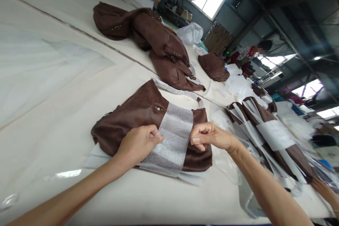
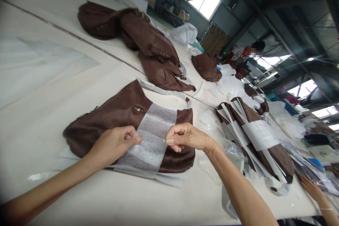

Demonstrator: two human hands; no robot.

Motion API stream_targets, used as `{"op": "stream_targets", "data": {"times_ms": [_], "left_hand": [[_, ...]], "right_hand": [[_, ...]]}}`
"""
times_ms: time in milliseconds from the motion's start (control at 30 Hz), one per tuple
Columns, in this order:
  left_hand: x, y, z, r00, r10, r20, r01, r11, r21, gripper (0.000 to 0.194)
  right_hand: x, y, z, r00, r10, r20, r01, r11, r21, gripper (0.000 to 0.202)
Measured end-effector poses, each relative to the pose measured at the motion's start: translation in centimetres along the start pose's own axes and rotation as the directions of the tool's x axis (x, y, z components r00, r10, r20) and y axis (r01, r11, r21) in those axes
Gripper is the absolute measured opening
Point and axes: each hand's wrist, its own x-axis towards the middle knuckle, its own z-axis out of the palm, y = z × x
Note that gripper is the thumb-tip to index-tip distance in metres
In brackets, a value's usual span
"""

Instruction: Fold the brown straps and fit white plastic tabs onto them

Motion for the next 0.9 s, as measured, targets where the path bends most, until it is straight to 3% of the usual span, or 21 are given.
{"op": "stream_targets", "data": {"times_ms": [100, 167, 233, 333, 433, 533, 667, 767, 833, 900], "left_hand": [[0.0, 0.1, 0.0, 1.000, 0.007, -0.003, -0.007, 1.000, 0.012, 0.025], [0.0, 0.0, 0.1, 1.000, 0.022, -0.013, -0.022, 1.000, 0.017, 0.025], [0.0, 0.0, 0.1, 0.999, 0.024, -0.025, -0.024, 1.000, 0.015, 0.026], [-0.1, 0.0, 0.1, 1.000, -0.004, -0.024, 0.004, 1.000, -0.001, 0.027], [-0.2, 0.1, 0.0, 1.000, -0.008, -0.014, 0.008, 1.000, -0.017, 0.026], [-0.2, 0.3, 0.0, 1.000, -0.013, -0.007, 0.013, 1.000, -0.014, 0.027], [-0.2, 0.2, 0.1, 1.000, -0.024, -0.015, 0.024, 1.000, -0.014, 0.026], [-0.1, -0.1, 0.2, 1.000, -0.003, -0.029, 0.002, 1.000, -0.019, 0.027], [0.0, -0.3, 0.2, 0.999, 0.015, -0.038, -0.016, 1.000, -0.014, 0.028], [0.2, -0.3, 0.2, 0.999, 0.031, -0.034, -0.031, 1.000, -0.001, 0.029]], "right_hand": [[-0.4, -0.9, 1.7, 0.961, 0.123, 0.246, -0.096, 0.988, -0.118, 0.028], [0.2, -2.0, 2.2, 0.910, 0.159, 0.382, -0.036, 0.950, -0.310, 0.024], [1.5, -2.9, 1.9, 0.922, 0.180, 0.344, 0.059, 0.811, -0.582, 0.019], [3.8, -3.4, 0.7, 0.969, 0.193, 0.153, 0.058, 0.422, -0.905, 0.016], [5.5, -3.5, 0.4, 0.969, 0.231, 0.084, 0.049, 0.154, -0.987, 0.016], [6.8, -3.4, 1.2, 0.959, 0.272, 0.080, 0.072, 0.038, -0.997, 0.018], [7.7, -2.3, 1.1, 0.981, 0.195, 0.021, 0.022, -0.001, -1.000, 0.018], [6.2, -1.7, -0.3, 0.971, 0.071, -0.227, -0.230, 0.038, -0.972, 0.040], [4.1, -1.4, -0.5, 0.892, -0.065, -0.448, -0.435, 0.148, -0.888, 0.049], [2.2, -0.8, 0.6, 0.811, -0.166, -0.561, -0.463, 0.405, -0.789, 0.047]]}}
